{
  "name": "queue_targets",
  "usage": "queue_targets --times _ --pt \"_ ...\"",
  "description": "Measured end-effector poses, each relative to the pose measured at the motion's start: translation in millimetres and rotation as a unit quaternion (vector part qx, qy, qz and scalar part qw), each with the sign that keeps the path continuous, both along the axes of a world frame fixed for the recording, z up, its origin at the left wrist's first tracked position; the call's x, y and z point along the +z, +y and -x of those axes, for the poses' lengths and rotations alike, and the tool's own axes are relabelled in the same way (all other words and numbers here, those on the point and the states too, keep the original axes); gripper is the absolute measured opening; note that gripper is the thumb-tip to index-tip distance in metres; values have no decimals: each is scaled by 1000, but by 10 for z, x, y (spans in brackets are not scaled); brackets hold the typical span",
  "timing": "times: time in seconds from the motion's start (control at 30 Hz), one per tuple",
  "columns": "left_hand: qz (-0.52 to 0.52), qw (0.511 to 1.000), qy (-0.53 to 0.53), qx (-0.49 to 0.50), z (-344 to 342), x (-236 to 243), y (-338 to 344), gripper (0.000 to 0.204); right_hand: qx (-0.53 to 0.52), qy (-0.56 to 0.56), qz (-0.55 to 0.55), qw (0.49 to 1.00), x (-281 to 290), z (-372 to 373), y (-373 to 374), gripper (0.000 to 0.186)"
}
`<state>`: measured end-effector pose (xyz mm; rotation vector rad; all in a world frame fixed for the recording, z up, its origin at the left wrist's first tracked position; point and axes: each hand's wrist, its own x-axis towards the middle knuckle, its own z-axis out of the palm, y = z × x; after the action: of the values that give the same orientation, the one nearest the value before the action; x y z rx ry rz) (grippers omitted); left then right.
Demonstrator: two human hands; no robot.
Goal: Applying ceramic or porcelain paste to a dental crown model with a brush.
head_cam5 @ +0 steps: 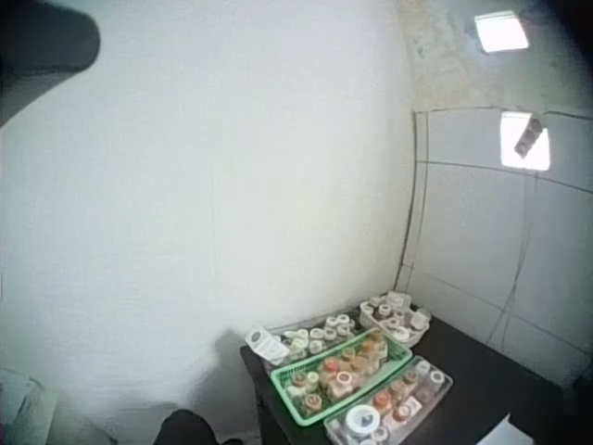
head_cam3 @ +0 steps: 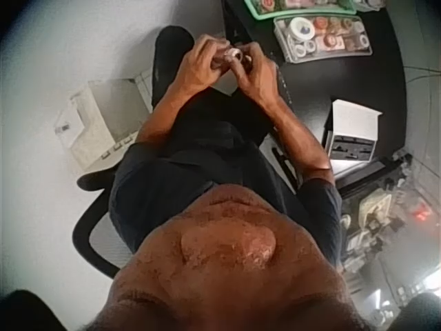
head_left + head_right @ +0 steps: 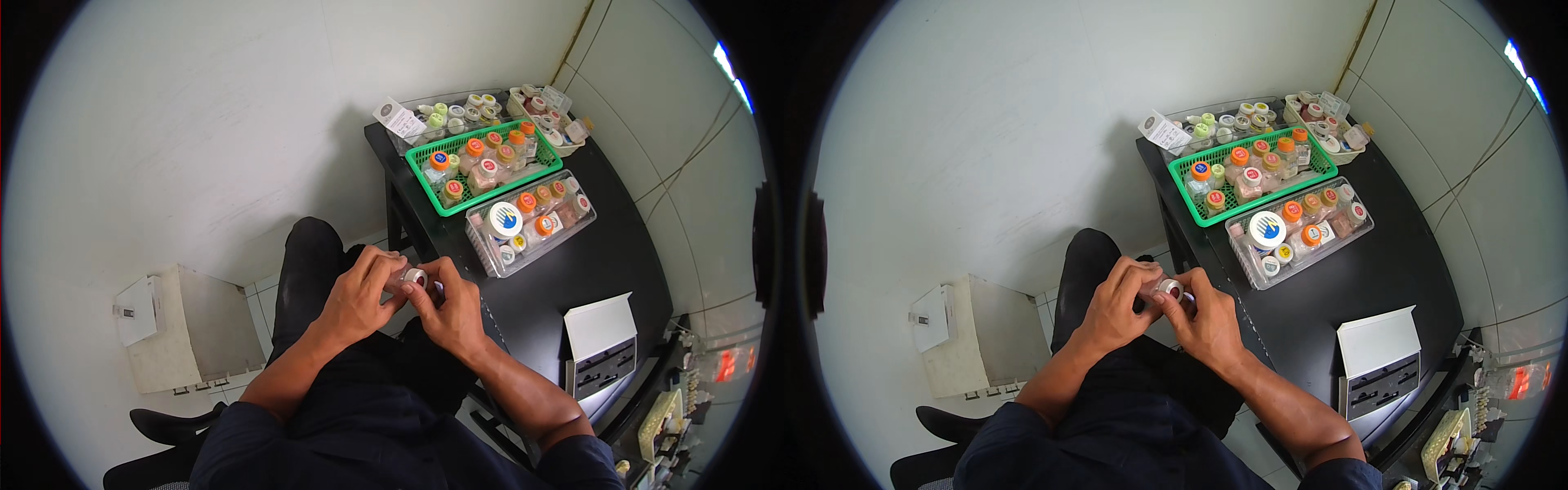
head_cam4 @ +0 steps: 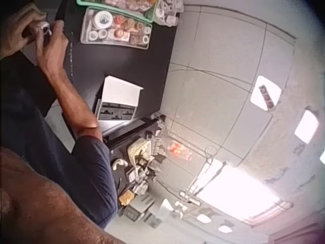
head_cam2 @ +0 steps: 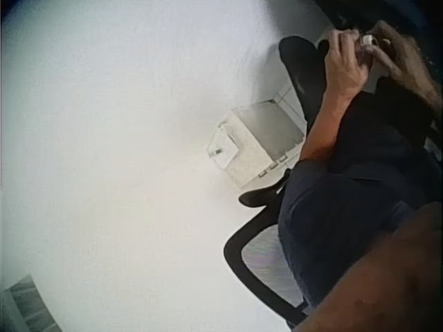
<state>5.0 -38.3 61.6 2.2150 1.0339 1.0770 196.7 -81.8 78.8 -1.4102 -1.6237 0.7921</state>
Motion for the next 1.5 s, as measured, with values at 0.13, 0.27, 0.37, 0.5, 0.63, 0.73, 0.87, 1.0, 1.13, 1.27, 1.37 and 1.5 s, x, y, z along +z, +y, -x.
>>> queue_targets --times 0.13,0.27,0.37,0.5,0.63,0.73,0.87,1.0,1.13,1.27,1.37,1.5 --pt "-5 998 19 -62 146 64 61 56 36 -11 -71 997 -7 41 -9 29" --pt "81 990 61 -103 348 168 145 60 89 -37 -112 989 -64 57 -43 45" --pt "173 975 53 -131 441 187 178 64 113 -48 -129 984 -115 10 -49 51" --pt "176 972 22 -152 553 209 255 57 98 -86 -176 976 166 24 -121 48" --pt "152 983 -22 -100 633 101 272 57 57 -249 -145 956 943 -9 -305 46" --pt "184 977 -65 -84 595 18 268 56 17 -294 -123 948 1207 -143 -297 34" --pt "220 955 -159 -118 412 -54 278 55 -25 -433 -7 901 953 -404 -168 28" --pt "211 943 -206 -153 331 -135 262 57 0 -493 45 869 877 -470 -169 28" --pt "201 948 -198 -145 346 -162 228 56 18 -519 80 851 849 -490 -179 27" --pt "192 946 -219 -139 326 -185 214 55 18 -524 82 848 740 -543 -172 26" --pt "185 936 -270 -127 274 -206 191 53 3 -521 75 851 774 -558 -202 28" --pt "27 945 -304 -115 288 -285 188 56 3 -383 45 923 1278 -271 -322 31"
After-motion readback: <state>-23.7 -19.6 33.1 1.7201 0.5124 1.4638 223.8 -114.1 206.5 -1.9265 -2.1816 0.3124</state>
